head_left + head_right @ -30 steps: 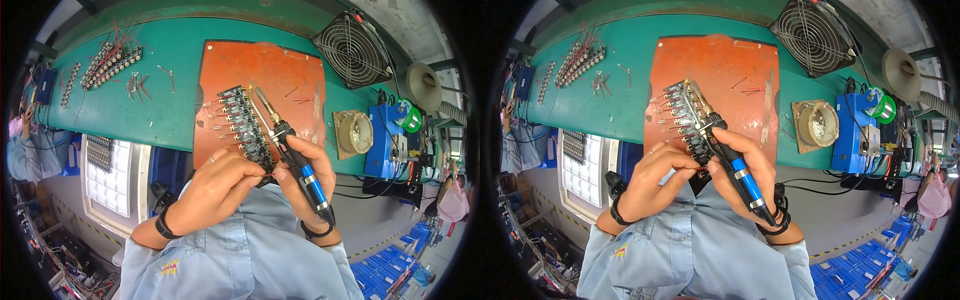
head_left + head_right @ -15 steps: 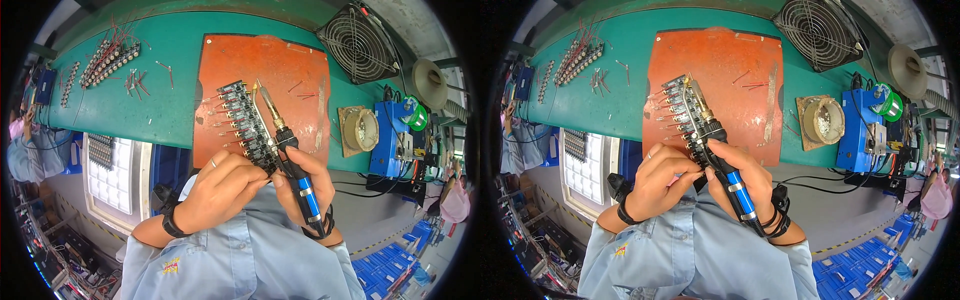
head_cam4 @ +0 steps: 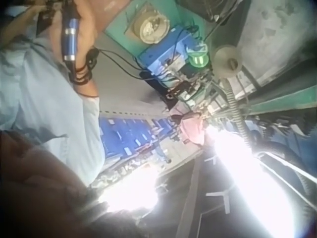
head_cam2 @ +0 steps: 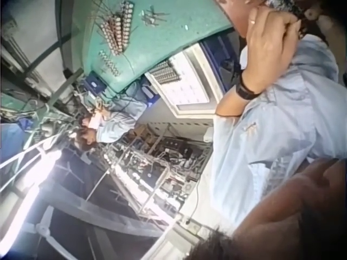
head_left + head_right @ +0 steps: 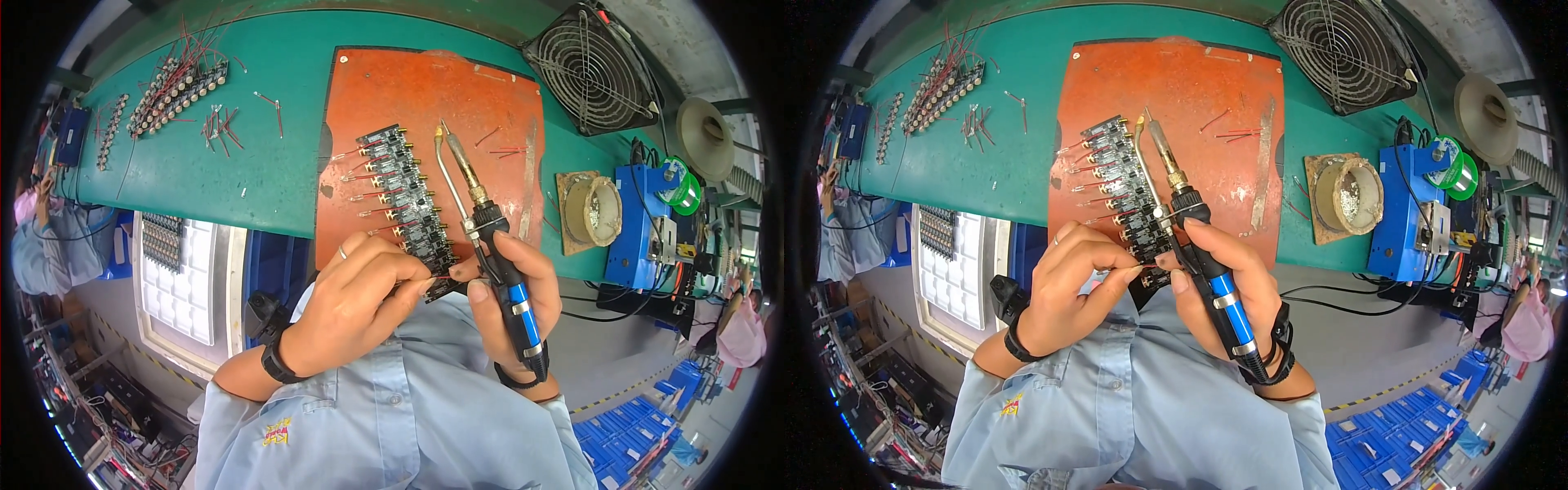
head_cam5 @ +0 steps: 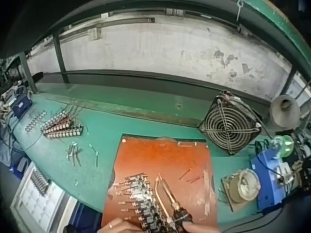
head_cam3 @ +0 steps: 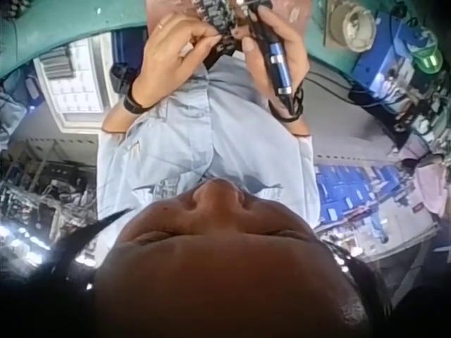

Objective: Soldering multiple electronic components onto printed circuit boards at an assembly station.

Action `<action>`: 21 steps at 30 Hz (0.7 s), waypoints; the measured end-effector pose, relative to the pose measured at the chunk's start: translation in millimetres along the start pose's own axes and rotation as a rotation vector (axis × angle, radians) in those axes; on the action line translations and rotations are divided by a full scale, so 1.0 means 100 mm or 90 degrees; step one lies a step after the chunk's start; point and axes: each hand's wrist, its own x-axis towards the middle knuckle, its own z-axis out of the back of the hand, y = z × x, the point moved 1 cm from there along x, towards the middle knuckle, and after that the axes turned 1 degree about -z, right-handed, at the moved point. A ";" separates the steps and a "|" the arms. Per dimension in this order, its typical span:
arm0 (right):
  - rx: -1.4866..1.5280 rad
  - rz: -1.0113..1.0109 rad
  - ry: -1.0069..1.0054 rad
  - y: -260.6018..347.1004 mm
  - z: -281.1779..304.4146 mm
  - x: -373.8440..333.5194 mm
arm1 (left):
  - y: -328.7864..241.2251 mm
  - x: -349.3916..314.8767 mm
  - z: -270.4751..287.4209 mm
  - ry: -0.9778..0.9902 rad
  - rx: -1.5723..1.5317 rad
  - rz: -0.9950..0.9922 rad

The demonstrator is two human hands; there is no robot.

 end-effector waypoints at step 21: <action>-0.173 -0.004 0.055 0.30 0.61 -0.22 | 0.09 0.19 0.08 0.035 0.222 0.045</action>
